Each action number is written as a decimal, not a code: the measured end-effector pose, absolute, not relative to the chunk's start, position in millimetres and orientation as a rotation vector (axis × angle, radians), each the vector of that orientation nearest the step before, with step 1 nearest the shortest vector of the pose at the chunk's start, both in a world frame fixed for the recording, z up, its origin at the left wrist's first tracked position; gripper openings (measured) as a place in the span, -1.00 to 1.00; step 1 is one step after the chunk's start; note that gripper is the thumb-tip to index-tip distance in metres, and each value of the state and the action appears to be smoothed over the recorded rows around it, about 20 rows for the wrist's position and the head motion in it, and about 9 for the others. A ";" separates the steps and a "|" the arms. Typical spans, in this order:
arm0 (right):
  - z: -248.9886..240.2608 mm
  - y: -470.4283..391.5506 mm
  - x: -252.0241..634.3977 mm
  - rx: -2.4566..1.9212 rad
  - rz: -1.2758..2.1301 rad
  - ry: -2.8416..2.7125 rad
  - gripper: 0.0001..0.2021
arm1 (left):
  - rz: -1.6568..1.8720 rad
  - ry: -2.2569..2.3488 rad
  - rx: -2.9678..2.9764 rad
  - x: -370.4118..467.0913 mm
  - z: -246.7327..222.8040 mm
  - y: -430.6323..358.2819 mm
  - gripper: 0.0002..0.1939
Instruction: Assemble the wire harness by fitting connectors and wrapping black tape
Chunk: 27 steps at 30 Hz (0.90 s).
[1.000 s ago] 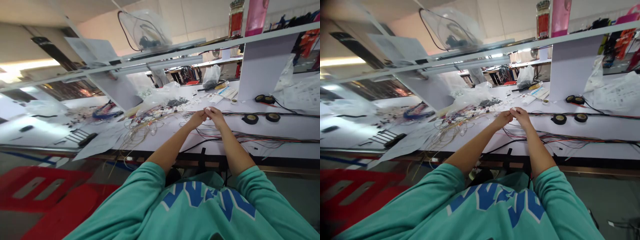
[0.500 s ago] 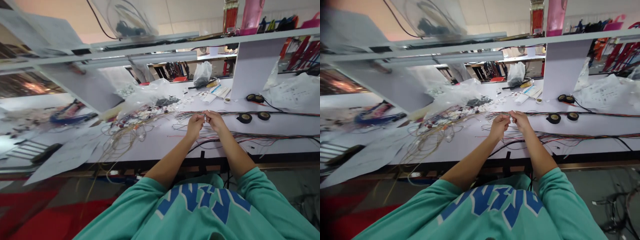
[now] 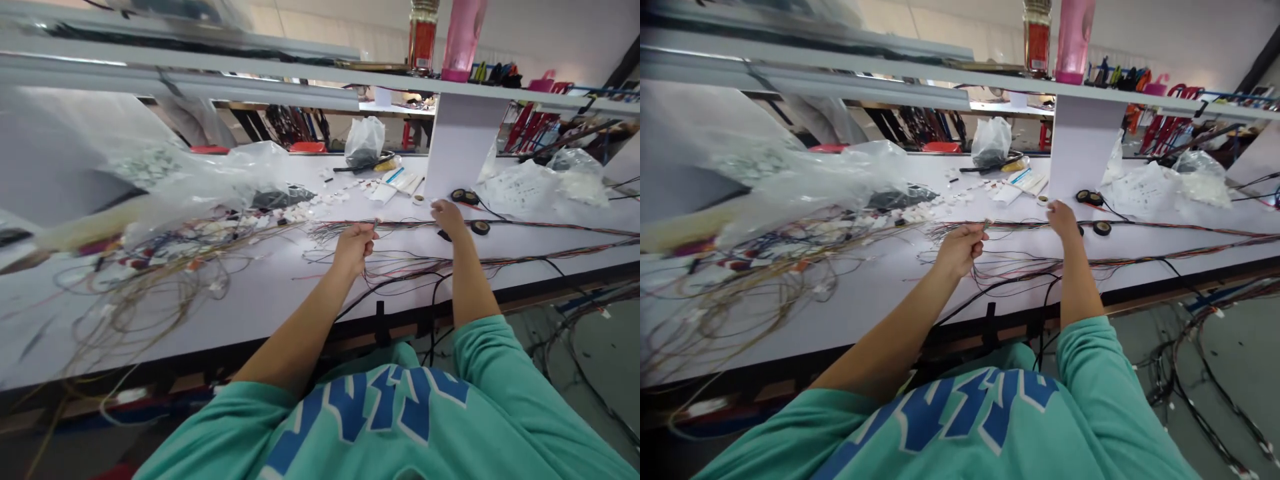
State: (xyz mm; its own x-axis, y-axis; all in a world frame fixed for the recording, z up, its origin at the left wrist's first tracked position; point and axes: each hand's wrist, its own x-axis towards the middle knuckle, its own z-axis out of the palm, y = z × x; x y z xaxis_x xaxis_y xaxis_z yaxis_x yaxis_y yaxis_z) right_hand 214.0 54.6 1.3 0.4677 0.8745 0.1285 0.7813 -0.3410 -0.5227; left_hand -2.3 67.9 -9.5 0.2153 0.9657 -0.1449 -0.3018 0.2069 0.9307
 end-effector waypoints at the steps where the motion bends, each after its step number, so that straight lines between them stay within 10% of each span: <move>1: -0.8 51.6 226.4 -2.268 0.215 -1.356 -0.65 | 1.077 0.909 0.923 -2.4 -8.6 67.2 -0.89; 12: -41.9 27.2 236.4 -2.384 0.119 -1.369 -0.66 | 1.019 0.790 0.860 -0.1 -3.4 55.5 -0.90; 19: -24.2 -6.7 165.4 -1.414 0.474 -1.393 -0.68 | 1.041 0.741 0.825 -3.2 -3.0 46.9 -0.91; 27: -8.8 -27.4 116.8 -1.364 0.477 -1.379 -0.74 | 1.111 0.659 0.941 -2.6 -1.2 34.4 -0.81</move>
